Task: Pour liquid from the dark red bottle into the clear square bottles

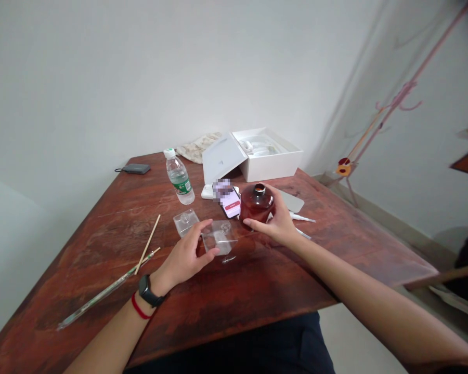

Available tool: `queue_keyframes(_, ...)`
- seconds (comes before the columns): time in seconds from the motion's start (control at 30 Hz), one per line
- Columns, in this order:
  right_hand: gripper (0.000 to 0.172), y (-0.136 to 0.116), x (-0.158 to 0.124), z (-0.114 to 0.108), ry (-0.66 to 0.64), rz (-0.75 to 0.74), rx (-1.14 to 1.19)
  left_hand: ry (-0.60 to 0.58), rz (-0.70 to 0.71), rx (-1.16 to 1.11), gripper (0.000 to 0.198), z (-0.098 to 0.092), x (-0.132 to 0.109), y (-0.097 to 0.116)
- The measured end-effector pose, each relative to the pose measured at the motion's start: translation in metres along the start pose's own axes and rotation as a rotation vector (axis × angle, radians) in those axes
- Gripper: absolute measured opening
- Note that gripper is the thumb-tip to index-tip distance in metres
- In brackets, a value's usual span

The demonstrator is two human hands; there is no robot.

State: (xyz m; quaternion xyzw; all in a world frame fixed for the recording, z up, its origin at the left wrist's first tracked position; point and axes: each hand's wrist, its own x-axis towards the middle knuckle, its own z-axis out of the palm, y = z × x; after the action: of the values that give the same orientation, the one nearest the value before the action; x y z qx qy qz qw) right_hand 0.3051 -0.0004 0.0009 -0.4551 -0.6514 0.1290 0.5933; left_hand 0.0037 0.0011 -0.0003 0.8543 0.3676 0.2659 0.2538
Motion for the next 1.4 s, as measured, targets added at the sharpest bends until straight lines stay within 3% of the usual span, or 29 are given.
queue_keyframes(0.6,0.094,0.007,-0.002,0.004,-0.037,0.036,0.034,-0.002,0.011,0.011,0.066,-0.001,-0.001,0.000)
queue_keyframes(0.9,0.095,0.009,-0.008,0.001,-0.124,-0.004,-0.025,0.008,0.056,-0.049,0.067,0.000,-0.004,-0.004)
queue_keyframes(1.03,0.094,0.010,-0.004,-0.004,-0.078,0.032,-0.098,0.015,0.083,-0.035,0.067,0.002,-0.005,-0.006)
queue_keyframes(1.4,0.097,0.013,-0.007,-0.001,-0.186,0.060,-0.130,-0.023,0.119,-0.011,0.074,0.002,-0.006,-0.006)
